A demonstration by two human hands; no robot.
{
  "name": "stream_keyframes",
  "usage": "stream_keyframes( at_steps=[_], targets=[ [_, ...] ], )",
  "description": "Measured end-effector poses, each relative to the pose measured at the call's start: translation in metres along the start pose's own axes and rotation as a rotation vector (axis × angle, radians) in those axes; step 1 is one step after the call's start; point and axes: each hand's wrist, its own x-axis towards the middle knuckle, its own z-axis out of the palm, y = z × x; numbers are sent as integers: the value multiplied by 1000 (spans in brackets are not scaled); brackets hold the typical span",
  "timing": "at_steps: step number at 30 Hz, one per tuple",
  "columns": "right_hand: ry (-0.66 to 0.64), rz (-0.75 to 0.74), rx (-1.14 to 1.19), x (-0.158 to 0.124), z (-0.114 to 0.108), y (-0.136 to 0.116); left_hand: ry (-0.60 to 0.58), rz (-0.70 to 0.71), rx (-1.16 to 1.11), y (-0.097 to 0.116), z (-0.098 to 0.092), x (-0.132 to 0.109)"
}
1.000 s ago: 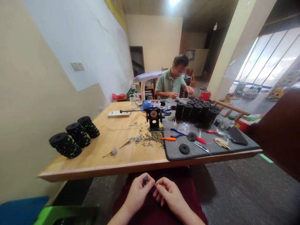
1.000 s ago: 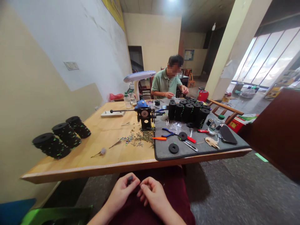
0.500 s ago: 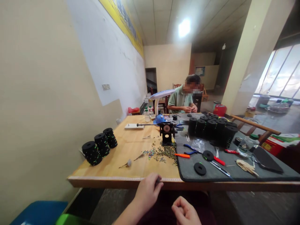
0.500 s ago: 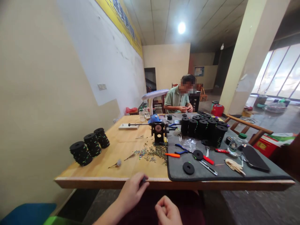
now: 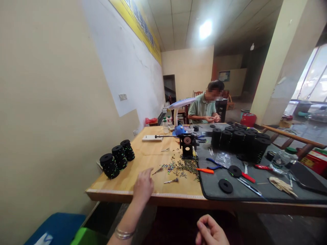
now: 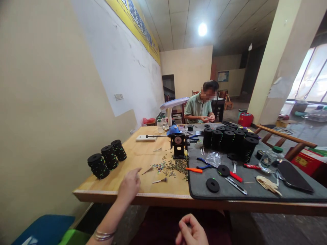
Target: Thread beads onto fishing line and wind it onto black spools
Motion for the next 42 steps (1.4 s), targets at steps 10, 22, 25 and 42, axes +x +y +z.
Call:
stream_keyframes(
  at_steps=[10, 22, 25, 42],
  targets=[
    [40, -11, 30, -10, 15, -10, -103, -190, -332, -34, -4, -14],
    [-17, 30, 137, -13, 22, -14, -852, -667, -1353, 76, 39, -123],
    [-10, 30, 145, -14, 19, -13, -883, -642, -1360, 79, 44, -125],
    [56, -73, 28, -16, 23, -11, -845, -557, -1326, 78, 49, -131]
  ],
)
